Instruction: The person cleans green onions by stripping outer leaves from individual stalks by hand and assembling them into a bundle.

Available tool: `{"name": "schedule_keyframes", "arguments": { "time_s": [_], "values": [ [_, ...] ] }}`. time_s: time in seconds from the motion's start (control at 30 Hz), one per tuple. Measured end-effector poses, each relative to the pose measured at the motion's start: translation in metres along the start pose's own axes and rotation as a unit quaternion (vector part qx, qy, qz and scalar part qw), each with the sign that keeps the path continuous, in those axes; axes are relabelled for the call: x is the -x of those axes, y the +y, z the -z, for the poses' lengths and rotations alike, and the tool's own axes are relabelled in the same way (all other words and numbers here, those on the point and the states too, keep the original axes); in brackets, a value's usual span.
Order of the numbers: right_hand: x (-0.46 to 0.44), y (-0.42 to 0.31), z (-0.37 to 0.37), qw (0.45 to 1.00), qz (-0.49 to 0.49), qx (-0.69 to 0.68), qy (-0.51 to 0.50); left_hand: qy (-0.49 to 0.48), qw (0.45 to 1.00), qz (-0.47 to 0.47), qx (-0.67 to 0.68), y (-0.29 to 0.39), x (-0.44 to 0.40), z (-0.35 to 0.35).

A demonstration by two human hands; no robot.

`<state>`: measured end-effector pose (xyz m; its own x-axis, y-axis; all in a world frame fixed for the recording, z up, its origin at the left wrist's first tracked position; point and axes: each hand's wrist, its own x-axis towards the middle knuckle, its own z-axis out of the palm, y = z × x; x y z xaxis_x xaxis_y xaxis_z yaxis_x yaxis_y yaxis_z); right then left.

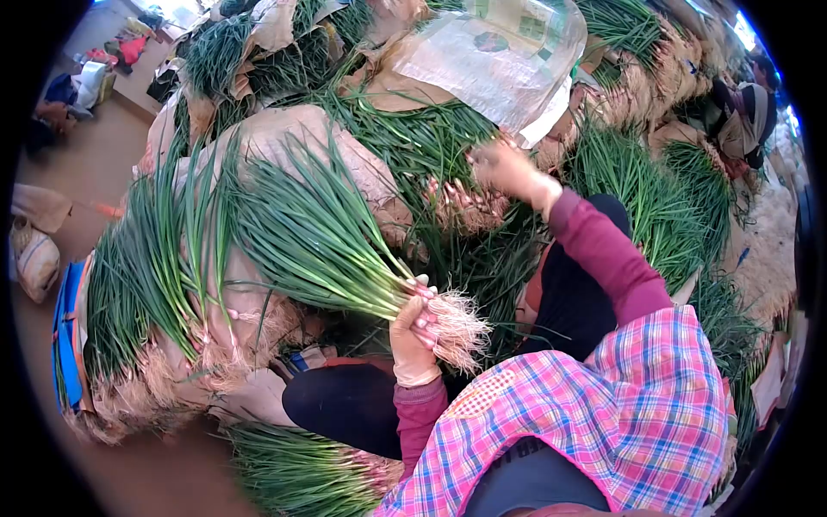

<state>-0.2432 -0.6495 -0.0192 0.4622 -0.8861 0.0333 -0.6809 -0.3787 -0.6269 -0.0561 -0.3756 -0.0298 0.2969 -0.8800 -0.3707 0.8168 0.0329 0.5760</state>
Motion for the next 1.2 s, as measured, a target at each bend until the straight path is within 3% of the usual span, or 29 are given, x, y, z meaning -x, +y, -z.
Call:
{"name": "schedule_keyframes", "arguments": {
  "time_s": [0.03,0.07,0.13,0.17,0.23,0.3,0.37,0.4,0.43,0.47,0.5,0.57,0.6,0.63,0.7,0.77,0.8,0.83,0.9,0.93,1.0,1.03,1.1,1.17,1.2],
  "values": [
    [-0.019,0.013,0.013,0.989,-0.031,-0.023,0.143,-0.003,1.000,0.002,-0.002,0.000,0.002,0.001],
    [-0.035,0.023,0.032,0.966,-0.099,0.124,0.204,-0.013,1.000,0.004,-0.002,0.001,0.003,0.001],
    [-0.066,0.059,0.062,0.926,-0.229,0.221,0.205,0.007,1.000,-0.013,-0.023,0.005,0.009,-0.019],
    [-0.075,0.084,0.068,0.924,-0.229,0.221,0.213,0.034,0.999,-0.015,0.001,0.005,0.011,-0.025],
    [-0.089,0.124,0.068,0.952,-0.208,0.218,0.051,-0.010,0.999,-0.020,-0.026,0.002,0.004,-0.004],
    [-0.077,0.111,0.069,0.949,-0.185,0.241,0.084,-0.010,1.000,-0.015,-0.021,0.000,0.001,-0.010],
    [-0.071,0.086,0.071,0.914,-0.159,0.308,0.210,0.030,0.999,-0.031,0.005,-0.001,0.006,-0.027],
    [-0.068,0.076,0.060,0.921,-0.111,0.294,0.229,-0.035,0.999,-0.003,0.010,0.006,0.003,-0.017],
    [-0.059,0.067,0.046,0.973,-0.088,0.126,0.171,-0.058,0.998,-0.017,0.000,0.005,0.003,-0.011],
    [-0.045,0.047,0.031,0.991,-0.065,-0.049,0.106,-0.064,0.997,-0.039,0.013,0.007,0.007,-0.016],
    [-0.034,0.039,0.007,0.997,0.003,-0.074,0.002,-0.072,0.995,-0.061,0.024,0.010,0.011,-0.022],
    [0.002,-0.004,-0.027,0.948,0.077,-0.210,-0.224,-0.089,0.991,-0.076,0.066,0.023,0.026,-0.039],
    [0.023,-0.028,-0.041,0.919,0.109,-0.273,-0.262,-0.095,0.991,-0.076,0.060,0.033,0.033,-0.043],
    [0.033,-0.045,-0.057,0.926,0.049,-0.252,-0.277,-0.097,0.991,-0.080,0.051,0.040,0.038,-0.038],
    [0.037,-0.054,-0.105,0.961,0.210,-0.182,0.009,-0.102,0.982,-0.107,0.116,0.053,0.060,-0.070],
    [0.021,-0.072,-0.126,0.972,0.155,-0.086,0.156,-0.140,0.969,-0.090,0.184,0.063,0.074,-0.069],
    [0.016,-0.076,-0.141,0.984,0.070,-0.105,0.128,-0.167,0.959,-0.095,0.207,0.068,0.080,-0.067],
    [-0.001,-0.064,-0.173,0.976,0.106,-0.071,0.176,-0.196,0.948,-0.099,0.230,0.074,0.086,-0.065],
    [0.028,-0.079,-0.187,0.994,0.099,-0.043,-0.005,-0.241,0.936,-0.103,0.233,0.086,0.094,-0.064],
    [0.051,-0.080,-0.203,0.994,0.101,-0.047,-0.001,-0.260,0.933,-0.104,0.224,0.092,0.098,-0.063],
    [0.103,-0.067,-0.238,0.956,0.269,-0.025,-0.115,-0.285,0.928,-0.112,0.210,0.102,0.102,-0.060],
    [0.131,-0.081,-0.211,0.888,0.297,0.011,-0.351,-0.294,0.927,-0.112,0.203,0.104,0.104,-0.058],
    [0.165,-0.068,-0.204,0.721,0.356,-0.077,-0.589,-0.307,0.926,-0.112,0.192,0.108,0.107,-0.056],
    [0.133,-0.085,-0.156,0.729,0.302,-0.117,-0.603,-0.314,0.925,-0.111,0.185,0.111,0.110,-0.053],
    [0.108,-0.101,-0.120,0.775,0.271,-0.157,-0.548,-0.315,0.925,-0.111,0.180,0.113,0.111,-0.052]
  ]
}}
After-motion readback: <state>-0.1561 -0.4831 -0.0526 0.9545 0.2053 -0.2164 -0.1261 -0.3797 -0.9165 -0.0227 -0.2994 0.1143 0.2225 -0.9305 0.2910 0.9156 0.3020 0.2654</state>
